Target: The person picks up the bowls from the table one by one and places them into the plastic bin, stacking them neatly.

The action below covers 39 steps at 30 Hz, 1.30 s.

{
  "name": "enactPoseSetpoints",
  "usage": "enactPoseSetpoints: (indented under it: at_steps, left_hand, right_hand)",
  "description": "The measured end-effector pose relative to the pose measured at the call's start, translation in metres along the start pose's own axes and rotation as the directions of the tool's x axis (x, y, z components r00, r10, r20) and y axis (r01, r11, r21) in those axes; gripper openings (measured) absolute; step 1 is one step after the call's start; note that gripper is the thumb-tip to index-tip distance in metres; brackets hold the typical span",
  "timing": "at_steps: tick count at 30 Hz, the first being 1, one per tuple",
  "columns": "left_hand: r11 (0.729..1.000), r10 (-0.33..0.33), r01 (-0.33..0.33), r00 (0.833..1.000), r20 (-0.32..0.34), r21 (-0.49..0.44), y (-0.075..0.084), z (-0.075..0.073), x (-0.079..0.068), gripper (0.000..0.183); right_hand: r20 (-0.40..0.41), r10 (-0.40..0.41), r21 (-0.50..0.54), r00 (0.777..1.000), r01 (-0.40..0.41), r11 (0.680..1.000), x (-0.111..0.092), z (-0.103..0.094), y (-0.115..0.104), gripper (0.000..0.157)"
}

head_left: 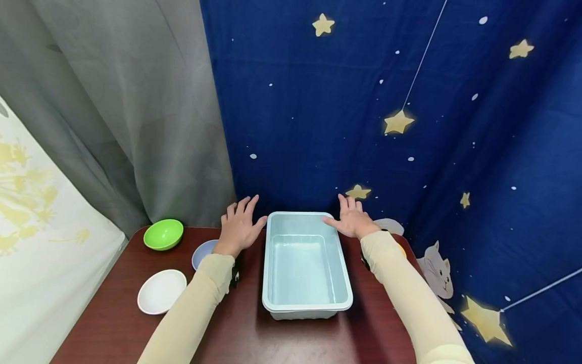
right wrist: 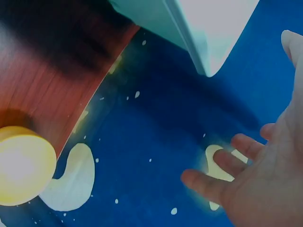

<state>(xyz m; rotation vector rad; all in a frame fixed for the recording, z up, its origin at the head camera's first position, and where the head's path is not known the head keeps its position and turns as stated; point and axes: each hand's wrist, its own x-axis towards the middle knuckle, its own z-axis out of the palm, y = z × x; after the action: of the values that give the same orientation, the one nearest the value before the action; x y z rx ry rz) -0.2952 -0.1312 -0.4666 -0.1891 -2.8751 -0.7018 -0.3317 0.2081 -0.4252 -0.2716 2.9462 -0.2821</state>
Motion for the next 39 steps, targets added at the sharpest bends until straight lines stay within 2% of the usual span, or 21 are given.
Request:
enactPoseSetpoints:
  at_steps: [13,27,33,39]
  left_hand:
    - [0.993,-0.050,0.052,0.998,0.025,-0.102,-0.006,0.023,-0.023,0.064]
    - [0.975,-0.113,0.119,0.993,0.045,-0.186,-0.005,0.037,-0.035,0.063]
    - [0.958,-0.131,0.148,0.988,0.087,-0.246,-0.003,0.042,-0.041,0.064]
    - [0.919,-0.169,0.203,0.977,0.129,-0.337,-0.002,0.047,-0.047,0.066]
  right_hand:
    - [-0.100,0.006,-0.031,0.995,-0.010,0.999,-0.009,-0.005,0.025,0.098]
    - [-0.093,0.066,0.009,0.993,-0.065,0.998,-0.026,-0.006,0.052,0.101]
    - [-0.141,0.088,0.043,0.986,-0.083,0.996,-0.031,0.000,0.067,0.096]
    - [-0.224,0.123,0.139,0.967,-0.093,0.986,-0.037,0.009,0.078,0.088]
